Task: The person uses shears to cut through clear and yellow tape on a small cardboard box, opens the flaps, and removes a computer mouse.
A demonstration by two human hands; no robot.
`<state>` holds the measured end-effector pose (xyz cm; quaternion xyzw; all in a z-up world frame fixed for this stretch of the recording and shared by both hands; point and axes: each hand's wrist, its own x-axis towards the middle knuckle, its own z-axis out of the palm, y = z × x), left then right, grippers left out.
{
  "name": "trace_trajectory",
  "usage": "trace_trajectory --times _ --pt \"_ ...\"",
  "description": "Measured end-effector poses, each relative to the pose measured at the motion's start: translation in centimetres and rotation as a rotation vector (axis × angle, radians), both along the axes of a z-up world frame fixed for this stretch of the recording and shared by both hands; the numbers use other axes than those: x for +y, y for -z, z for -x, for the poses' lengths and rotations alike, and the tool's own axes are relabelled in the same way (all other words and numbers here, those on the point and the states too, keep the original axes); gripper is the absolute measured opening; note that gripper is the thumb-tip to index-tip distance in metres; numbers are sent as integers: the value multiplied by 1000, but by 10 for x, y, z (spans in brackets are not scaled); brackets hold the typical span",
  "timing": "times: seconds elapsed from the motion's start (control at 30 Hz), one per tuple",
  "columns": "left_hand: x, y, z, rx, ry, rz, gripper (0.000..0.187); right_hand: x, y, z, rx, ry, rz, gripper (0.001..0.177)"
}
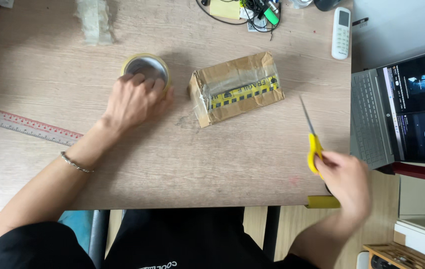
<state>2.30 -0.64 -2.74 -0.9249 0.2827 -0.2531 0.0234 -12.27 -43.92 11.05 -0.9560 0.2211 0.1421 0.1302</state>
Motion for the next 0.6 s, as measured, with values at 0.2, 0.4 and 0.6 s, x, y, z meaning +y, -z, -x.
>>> trace_trajectory --times 0.2,0.4,0.6 --pt "-14 -53 17 213 121 565 21 -2 44 -43 -152 30 -86 22" --pt "-35 -50 34 1093 245 1274 15 25 24 -57 -92 -29 0 30" --pt "-51 -44 25 1308 289 1446 43 30 46 -86 -588 -206 -413 40"
